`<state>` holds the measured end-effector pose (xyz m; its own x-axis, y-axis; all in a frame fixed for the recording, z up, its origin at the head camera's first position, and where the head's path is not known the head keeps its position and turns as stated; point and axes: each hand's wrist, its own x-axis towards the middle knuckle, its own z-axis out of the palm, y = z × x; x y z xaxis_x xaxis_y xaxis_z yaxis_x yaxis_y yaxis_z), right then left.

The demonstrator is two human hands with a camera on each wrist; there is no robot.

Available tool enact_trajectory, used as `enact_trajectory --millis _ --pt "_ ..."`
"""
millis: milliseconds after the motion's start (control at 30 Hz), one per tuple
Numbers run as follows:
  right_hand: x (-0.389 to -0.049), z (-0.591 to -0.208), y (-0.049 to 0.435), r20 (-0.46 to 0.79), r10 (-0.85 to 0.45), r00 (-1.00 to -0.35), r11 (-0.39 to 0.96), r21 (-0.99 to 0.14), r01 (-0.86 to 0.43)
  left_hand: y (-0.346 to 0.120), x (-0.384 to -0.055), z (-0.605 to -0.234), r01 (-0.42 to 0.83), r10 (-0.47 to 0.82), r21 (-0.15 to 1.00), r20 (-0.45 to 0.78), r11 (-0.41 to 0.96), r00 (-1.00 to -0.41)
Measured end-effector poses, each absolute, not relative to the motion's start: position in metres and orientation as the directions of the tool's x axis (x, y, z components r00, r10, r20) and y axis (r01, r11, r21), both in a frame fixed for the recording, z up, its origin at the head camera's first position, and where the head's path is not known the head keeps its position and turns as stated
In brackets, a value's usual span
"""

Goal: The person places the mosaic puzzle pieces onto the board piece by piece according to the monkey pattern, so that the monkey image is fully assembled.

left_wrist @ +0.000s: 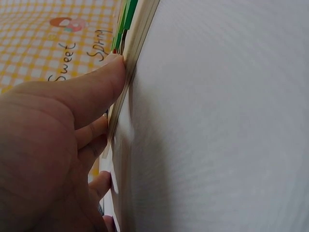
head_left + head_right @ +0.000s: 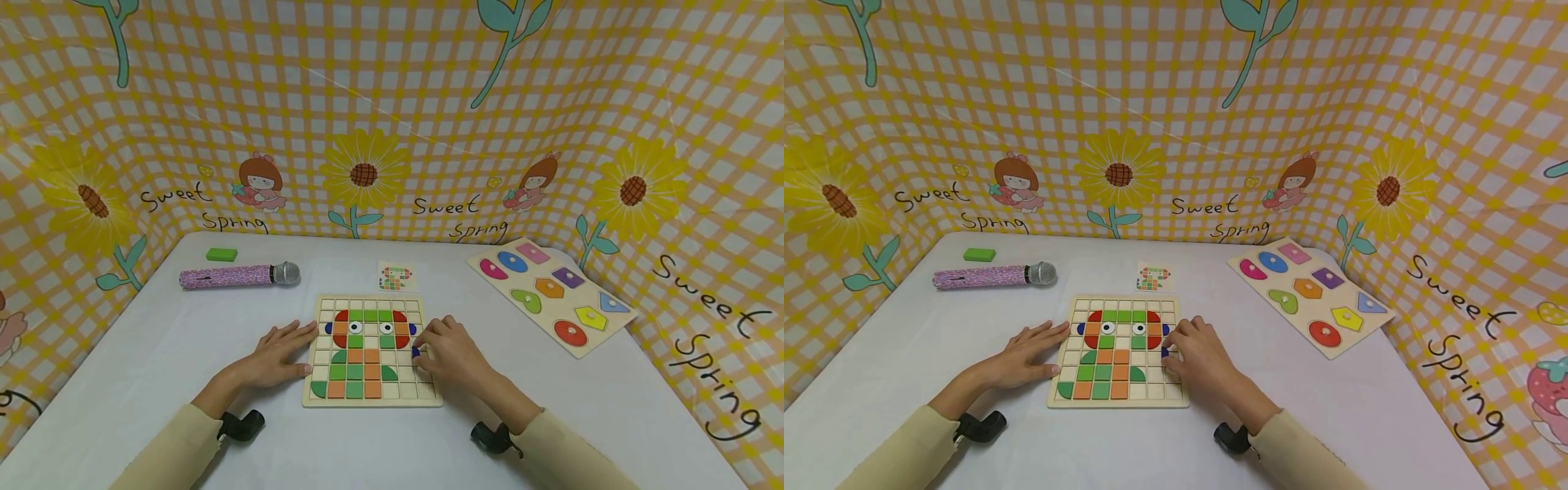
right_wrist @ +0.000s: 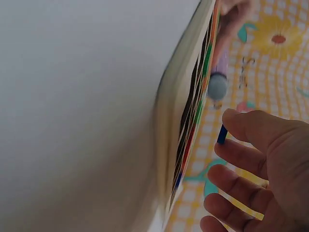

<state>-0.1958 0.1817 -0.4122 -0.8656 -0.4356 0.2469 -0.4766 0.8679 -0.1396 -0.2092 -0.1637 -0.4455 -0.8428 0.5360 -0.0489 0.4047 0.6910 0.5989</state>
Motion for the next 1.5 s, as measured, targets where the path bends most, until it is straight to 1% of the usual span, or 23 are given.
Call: enact_trajectory --millis 200,400,500,700,1067,1300,1500 --pt "-0.190 -0.413 0.142 0.277 -0.550 -0.788 0.792 -0.128 -0.598 -0.163 -0.210 -0.446 0.416 0.543 0.595 -0.042 0.688 -0.838" --pt "-0.187 -0.413 0.111 0.231 -0.614 -0.755 0.744 -0.150 -0.651 -0.164 -0.210 -0.446 0.404 0.539 0.597 -0.057 0.693 -0.840" --pt "-0.187 -0.411 0.097 0.195 -0.626 -0.755 0.739 -0.161 -0.654 -0.164 -0.209 -0.446 0.403 0.538 0.594 -0.061 0.696 -0.841" --pt "-0.188 -0.410 0.073 0.144 -0.640 -0.754 0.740 -0.149 -0.656 -0.165 -0.209 -0.445 0.417 0.550 0.594 -0.051 0.688 -0.834" --pt "-0.191 -0.415 0.049 0.133 -0.646 -0.751 0.742 -0.118 -0.659 -0.165 -0.210 -0.443 0.417 0.558 0.594 -0.065 0.688 -0.827" --pt "-0.192 -0.417 0.043 0.131 -0.632 -0.764 0.757 -0.109 -0.644 -0.165 -0.210 -0.443 0.393 0.544 0.597 -0.087 0.699 -0.835" --pt "-0.191 -0.417 0.042 0.132 -0.627 -0.768 0.759 -0.117 -0.640 -0.164 -0.211 -0.445 0.399 0.546 0.596 -0.081 0.697 -0.834"
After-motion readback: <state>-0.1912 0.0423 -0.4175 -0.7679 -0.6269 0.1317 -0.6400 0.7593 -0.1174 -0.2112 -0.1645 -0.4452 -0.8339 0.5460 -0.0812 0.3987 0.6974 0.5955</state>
